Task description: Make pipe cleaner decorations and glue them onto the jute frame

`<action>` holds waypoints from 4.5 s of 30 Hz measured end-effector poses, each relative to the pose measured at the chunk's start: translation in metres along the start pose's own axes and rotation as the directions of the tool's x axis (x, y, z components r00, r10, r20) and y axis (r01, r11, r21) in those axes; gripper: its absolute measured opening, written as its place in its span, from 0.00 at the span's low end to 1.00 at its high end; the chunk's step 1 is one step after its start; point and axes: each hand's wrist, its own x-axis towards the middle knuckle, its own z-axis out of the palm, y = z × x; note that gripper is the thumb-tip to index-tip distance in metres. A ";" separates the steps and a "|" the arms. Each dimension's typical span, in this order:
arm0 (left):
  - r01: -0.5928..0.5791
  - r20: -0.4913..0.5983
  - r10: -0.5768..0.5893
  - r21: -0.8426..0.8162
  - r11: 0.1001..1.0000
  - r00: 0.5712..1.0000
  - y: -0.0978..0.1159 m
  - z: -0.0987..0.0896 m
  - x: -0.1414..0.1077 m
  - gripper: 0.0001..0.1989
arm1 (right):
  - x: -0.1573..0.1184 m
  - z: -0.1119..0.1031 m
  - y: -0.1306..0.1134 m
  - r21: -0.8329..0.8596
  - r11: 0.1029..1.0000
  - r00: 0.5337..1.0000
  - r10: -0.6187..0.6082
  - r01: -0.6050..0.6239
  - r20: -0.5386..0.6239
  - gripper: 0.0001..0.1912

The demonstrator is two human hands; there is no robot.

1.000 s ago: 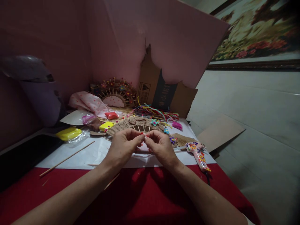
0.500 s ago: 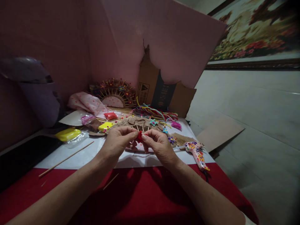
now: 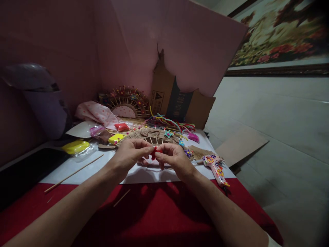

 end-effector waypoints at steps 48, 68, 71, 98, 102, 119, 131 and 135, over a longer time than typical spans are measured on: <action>-0.126 0.096 0.130 -0.049 0.991 0.987 -0.007 0.013 -0.002 0.11 | 0.001 0.006 0.005 0.406 0.913 0.975 0.121 -0.037 -0.184 0.14; -0.120 0.027 0.120 -0.033 0.992 0.992 -0.006 0.021 -0.003 0.08 | -0.002 0.013 0.007 0.018 0.992 0.946 -0.110 0.121 -0.305 0.12; -0.097 0.005 0.097 -0.016 0.995 0.995 -0.004 0.020 -0.003 0.09 | -0.002 0.012 0.007 0.038 0.991 0.954 -0.110 0.126 -0.280 0.11; -0.069 0.050 0.072 -0.060 0.996 0.996 -0.006 0.007 0.002 0.11 | -0.007 0.009 0.005 -0.403 0.901 0.919 -0.284 0.159 -0.272 0.13; -0.091 0.072 0.091 -0.007 0.996 0.993 -0.006 0.010 0.001 0.12 | -0.008 0.009 0.005 -0.444 0.881 0.919 -0.301 0.165 -0.254 0.13; -0.327 -0.014 0.363 0.402 0.855 0.932 -0.008 0.008 0.000 0.09 | 0.001 0.007 0.010 -0.016 0.995 0.974 -0.103 0.101 -0.203 0.12; -0.351 0.049 0.397 0.574 0.740 0.917 -0.008 0.011 -0.001 0.08 | 0.001 0.007 0.010 0.035 0.996 0.978 -0.079 0.087 -0.191 0.11; -0.189 0.066 0.180 0.189 0.964 0.981 -0.005 0.011 0.002 0.10 | 0.002 0.006 0.010 0.170 0.982 0.985 -0.053 0.081 -0.166 0.11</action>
